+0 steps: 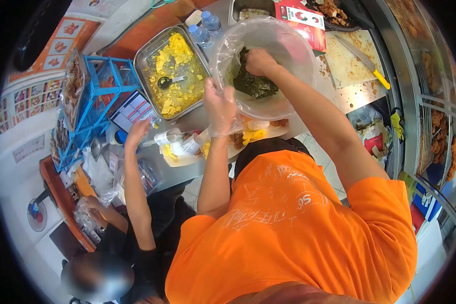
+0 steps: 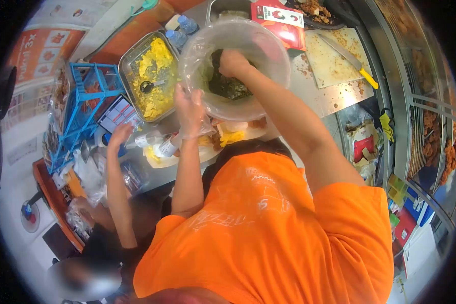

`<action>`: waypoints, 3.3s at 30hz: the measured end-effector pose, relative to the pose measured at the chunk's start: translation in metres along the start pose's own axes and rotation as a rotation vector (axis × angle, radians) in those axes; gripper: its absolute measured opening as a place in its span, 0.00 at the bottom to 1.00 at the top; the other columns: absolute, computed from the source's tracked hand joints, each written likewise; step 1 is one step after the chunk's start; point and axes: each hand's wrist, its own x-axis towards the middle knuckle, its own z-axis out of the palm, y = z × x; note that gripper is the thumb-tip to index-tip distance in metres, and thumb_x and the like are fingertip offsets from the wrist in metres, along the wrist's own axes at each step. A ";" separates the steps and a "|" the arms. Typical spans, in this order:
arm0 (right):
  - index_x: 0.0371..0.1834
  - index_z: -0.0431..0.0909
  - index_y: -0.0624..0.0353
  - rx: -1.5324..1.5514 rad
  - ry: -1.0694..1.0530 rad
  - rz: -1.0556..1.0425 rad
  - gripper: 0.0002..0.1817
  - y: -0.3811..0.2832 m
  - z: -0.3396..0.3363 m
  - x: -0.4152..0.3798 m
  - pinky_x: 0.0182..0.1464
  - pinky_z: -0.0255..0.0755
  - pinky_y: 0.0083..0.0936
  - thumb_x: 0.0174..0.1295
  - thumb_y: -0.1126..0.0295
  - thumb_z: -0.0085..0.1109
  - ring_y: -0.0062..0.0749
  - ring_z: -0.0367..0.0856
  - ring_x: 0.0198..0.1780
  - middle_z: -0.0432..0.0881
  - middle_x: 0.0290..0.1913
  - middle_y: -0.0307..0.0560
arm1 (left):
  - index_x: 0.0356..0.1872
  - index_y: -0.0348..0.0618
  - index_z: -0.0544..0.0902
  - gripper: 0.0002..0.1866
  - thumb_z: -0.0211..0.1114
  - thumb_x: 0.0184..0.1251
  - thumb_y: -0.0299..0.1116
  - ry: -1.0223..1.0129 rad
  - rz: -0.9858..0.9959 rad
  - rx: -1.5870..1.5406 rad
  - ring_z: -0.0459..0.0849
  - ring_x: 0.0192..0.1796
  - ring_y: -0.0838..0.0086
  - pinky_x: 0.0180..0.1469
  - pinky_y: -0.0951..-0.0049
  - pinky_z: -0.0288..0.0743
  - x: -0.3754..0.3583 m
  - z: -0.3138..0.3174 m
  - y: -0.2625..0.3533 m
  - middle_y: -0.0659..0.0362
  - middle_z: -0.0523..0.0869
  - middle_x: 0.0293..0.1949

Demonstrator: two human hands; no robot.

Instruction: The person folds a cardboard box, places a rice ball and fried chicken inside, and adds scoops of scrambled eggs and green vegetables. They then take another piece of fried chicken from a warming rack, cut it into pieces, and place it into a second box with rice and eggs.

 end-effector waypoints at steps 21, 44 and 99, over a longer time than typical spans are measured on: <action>0.45 0.82 0.62 1.243 -0.217 0.179 0.10 0.069 -0.127 -0.068 0.22 0.53 0.16 0.71 0.68 0.55 0.14 0.62 0.20 0.73 0.27 0.33 | 0.44 0.37 0.75 0.15 0.67 0.66 0.36 0.164 -0.326 -0.384 0.70 0.23 0.81 0.26 0.75 0.69 0.008 0.028 0.002 0.63 0.77 0.31; 0.37 0.86 0.67 0.769 -0.431 -0.145 0.14 0.005 -0.014 -0.192 0.35 0.76 0.35 0.62 0.64 0.60 0.40 0.81 0.26 0.87 0.31 0.56 | 0.40 0.38 0.87 0.18 0.68 0.57 0.42 -0.465 -0.621 0.861 0.86 0.46 0.48 0.50 0.55 0.79 -0.134 -0.013 -0.044 0.43 0.87 0.41; 0.39 0.87 0.64 0.590 -0.282 -0.281 0.14 -0.063 -0.029 -0.169 0.43 0.78 0.42 0.60 0.66 0.57 0.55 0.85 0.34 0.85 0.31 0.64 | 0.38 0.45 0.90 0.14 0.63 0.60 0.42 -0.085 -0.833 0.687 0.87 0.48 0.50 0.53 0.55 0.80 -0.164 -0.102 -0.098 0.46 0.89 0.43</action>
